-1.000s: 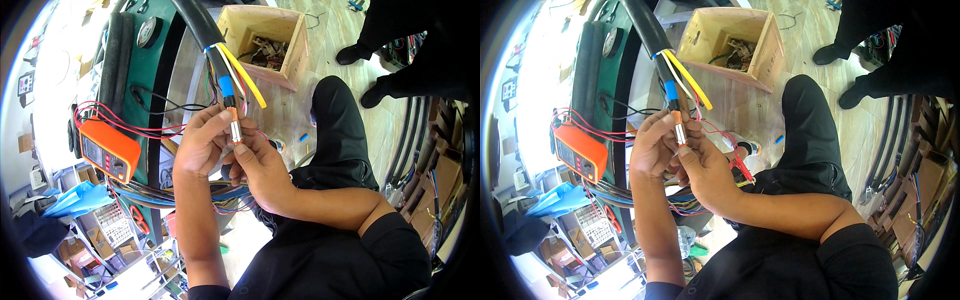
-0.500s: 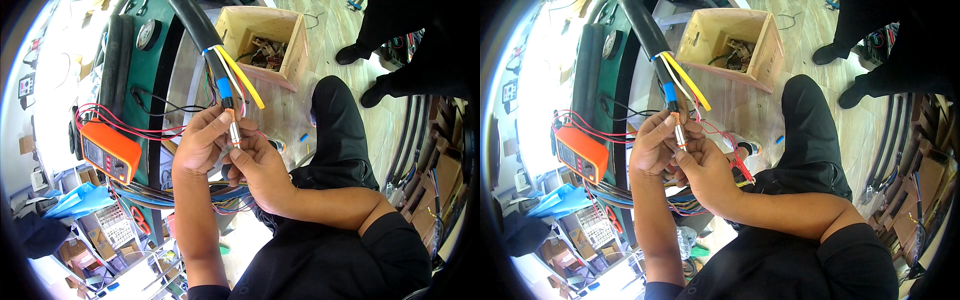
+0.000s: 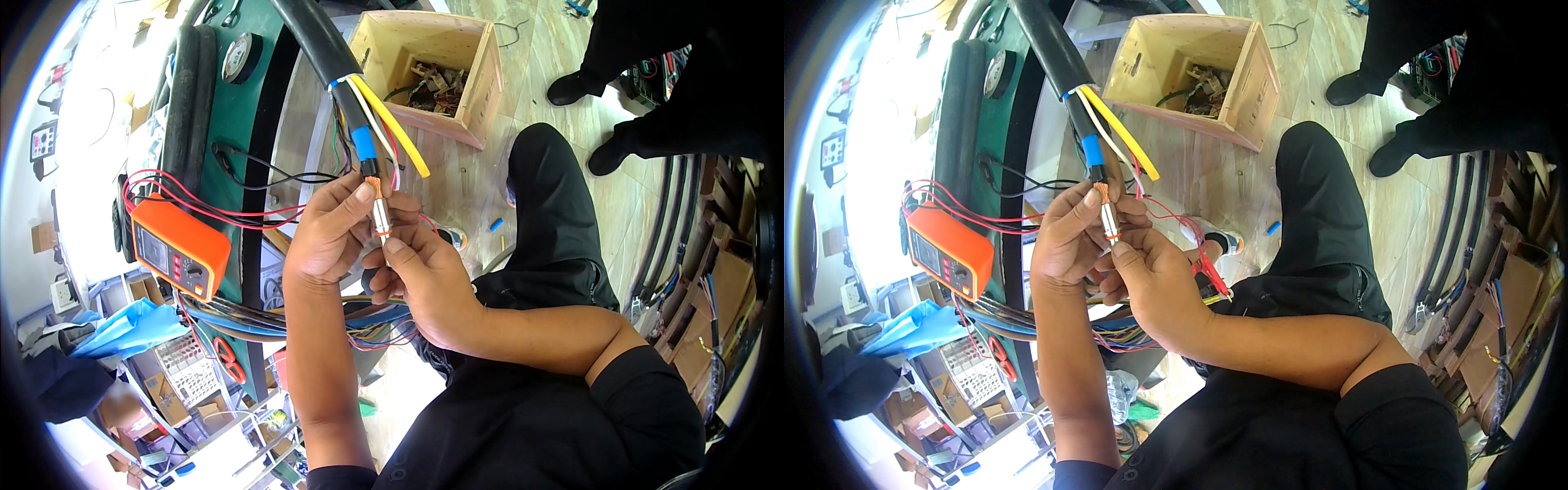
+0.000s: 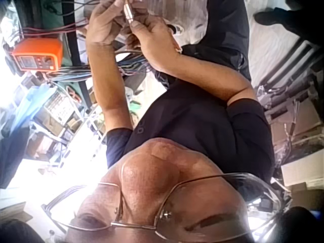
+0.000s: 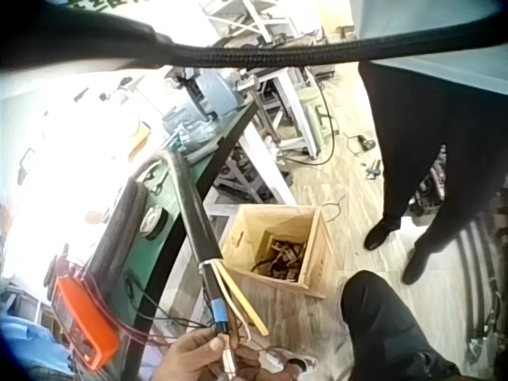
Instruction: The person tests wires within a large black cable using a multimeter, then wraps electrical tape around a silver connector and the wires.
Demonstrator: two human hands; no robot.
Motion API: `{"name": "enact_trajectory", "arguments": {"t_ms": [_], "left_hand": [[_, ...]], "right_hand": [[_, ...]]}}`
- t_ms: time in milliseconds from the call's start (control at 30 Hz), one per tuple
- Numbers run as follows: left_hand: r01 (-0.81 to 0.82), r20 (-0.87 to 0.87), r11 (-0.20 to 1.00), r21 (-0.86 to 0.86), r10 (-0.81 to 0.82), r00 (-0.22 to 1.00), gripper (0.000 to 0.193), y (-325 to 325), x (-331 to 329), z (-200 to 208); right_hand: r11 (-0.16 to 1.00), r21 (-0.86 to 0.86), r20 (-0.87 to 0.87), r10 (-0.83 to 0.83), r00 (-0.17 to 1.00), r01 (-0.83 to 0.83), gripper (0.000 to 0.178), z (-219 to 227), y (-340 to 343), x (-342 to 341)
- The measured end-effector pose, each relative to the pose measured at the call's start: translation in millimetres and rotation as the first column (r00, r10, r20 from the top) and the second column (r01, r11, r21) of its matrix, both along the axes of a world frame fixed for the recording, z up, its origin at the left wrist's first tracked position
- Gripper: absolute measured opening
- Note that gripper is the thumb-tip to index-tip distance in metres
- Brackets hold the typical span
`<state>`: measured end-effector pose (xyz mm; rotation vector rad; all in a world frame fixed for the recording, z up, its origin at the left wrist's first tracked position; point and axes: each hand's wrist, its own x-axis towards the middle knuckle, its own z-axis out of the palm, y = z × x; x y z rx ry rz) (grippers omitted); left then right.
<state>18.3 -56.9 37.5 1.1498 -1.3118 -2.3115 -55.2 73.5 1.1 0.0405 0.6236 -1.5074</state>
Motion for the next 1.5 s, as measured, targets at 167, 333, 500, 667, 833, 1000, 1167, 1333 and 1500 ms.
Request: {"name": "enact_trajectory", "arguments": {"t_ms": [167, 333, 500, 667, 833, 1000, 1167, 1333, 1500], "left_hand": [[0.018, 0.044, 0.997, -0.075, -0.014, 0.999, 0.041, 0.0, 0.0, -0.3], [-0.003, -0.001, 0.998, -0.057, 0.003, 1.000, 0.044, -2.2, 4.5, -4.4], [-0.022, 0.087, 0.997, -0.078, 0.029, 0.996, 0.035, 1.6, -2.1, 0.6], [-0.031, 0.021, 0.999, -0.036, 0.031, 0.999, 0.030, 2.2, -1.8, -2.1], [-0.016, 0.023, 1.000, -0.026, 0.017, 1.000, 0.029, 0.9, -1.2, -2.3], [-0.023, 0.030, 0.999, -0.041, 0.024, 0.999, 0.031, 0.2, -0.7, -3.5], [-0.037, 0.070, 0.997, -0.074, 0.042, 0.997, 0.034, 2.8, -1.7, -0.2], [-0.119, 0.061, 0.989, -0.082, 0.125, 0.990, 0.031, 5.3, -5.2, 5.1], [-0.346, 0.052, 0.891, -0.293, 0.376, 0.925, 0.023, 11.8, -11.0, 2.1]], "right_hand": [[1.000, 0.006, 0.013, -0.011, 1.000, 0.011, 0.019, -2.0, -1.0, 1.6], [1.000, 0.011, -0.002, -0.014, 1.000, 0.014, 0.019, -1.9, -1.0, 2.4], [1.000, 0.006, -0.020, -0.022, 1.000, 0.022, 0.018, -2.0, -1.4, 2.7], [1.000, 0.003, -0.019, -0.013, 1.000, 0.013, 0.018, -0.7, -2.1, 1.8], [1.000, -0.020, -0.020, -0.011, 1.000, 0.011, 0.019, -1.7, -1.3, 3.0], [1.000, -0.012, -0.083, 0.002, 0.997, -0.003, 0.021, -3.1, -1.6, 3.2], [1.000, -0.014, -0.082, 0.000, 0.997, -0.001, 0.022, -3.4, -1.9, 5.1], [1.000, -0.019, -0.088, -0.001, 0.996, -0.001, 0.021, -6.5, -2.4, 4.4], [0.999, 0.030, -0.107, 0.015, 0.994, -0.012, 0.025, -3.4, -2.2, 2.0]]}}
